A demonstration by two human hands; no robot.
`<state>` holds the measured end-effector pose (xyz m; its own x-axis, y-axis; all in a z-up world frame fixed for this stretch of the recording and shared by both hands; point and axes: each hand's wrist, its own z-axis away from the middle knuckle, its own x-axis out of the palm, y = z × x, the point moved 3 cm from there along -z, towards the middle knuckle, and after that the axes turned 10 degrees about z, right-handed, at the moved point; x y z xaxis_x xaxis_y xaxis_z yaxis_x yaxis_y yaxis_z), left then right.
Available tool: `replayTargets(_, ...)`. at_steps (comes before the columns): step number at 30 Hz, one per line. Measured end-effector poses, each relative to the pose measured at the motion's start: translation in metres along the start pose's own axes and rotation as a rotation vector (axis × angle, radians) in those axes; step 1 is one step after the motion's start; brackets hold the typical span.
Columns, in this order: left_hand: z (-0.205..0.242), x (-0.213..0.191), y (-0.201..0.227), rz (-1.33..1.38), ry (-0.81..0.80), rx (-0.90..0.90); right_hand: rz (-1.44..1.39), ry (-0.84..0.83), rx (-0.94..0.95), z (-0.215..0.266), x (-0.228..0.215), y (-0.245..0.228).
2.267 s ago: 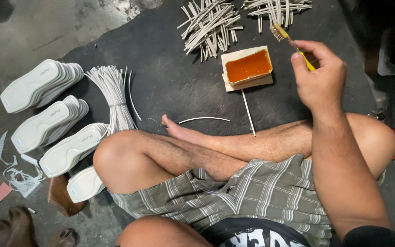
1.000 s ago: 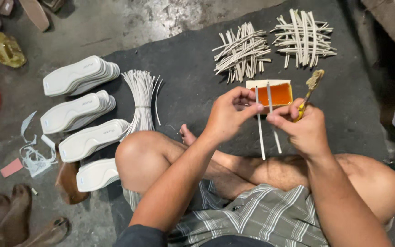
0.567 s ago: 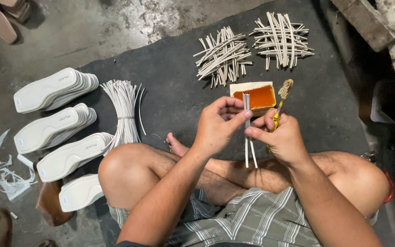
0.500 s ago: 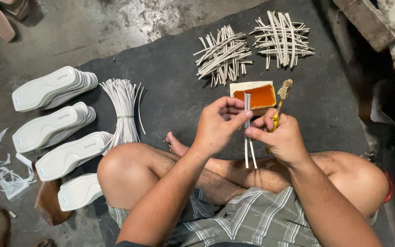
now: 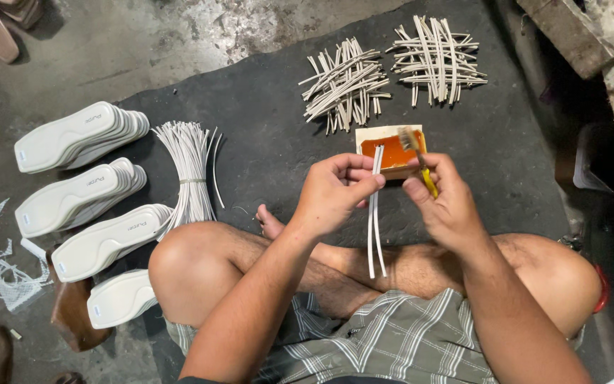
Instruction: The person sits on the floor and repeatedly picks up thin white cords, applies an orange adhesive to them using a brush, and places them into a pile. The person handles the cords one at a time or in small groups.
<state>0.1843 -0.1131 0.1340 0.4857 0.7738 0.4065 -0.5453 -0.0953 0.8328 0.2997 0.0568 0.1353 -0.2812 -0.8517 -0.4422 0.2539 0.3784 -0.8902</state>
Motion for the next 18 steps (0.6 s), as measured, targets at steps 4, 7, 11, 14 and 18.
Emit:
replayTargets(4, 0.002, -0.005, 0.000, 0.005, -0.033, -0.060, 0.283, 0.102, -0.116, 0.000, -0.017, -0.021)
replayTargets(7, 0.003, -0.004, -0.003, -0.040, -0.075, -0.059, 0.474, 0.175, -0.231, 0.003, -0.023, -0.040)
replayTargets(11, 0.001, -0.003, -0.006, -0.029, -0.089, -0.044, 0.505, 0.245, -0.300, 0.005, -0.023, -0.051)
replayTargets(14, 0.001, -0.008, -0.004, 0.136, -0.056, -0.137, 0.402, 0.222, -0.278, 0.003, -0.027, -0.051)
replayTargets(18, 0.001, -0.010, 0.002, 0.122, -0.013, -0.147, 0.445, 0.244, -0.240, 0.002, -0.037, -0.049)
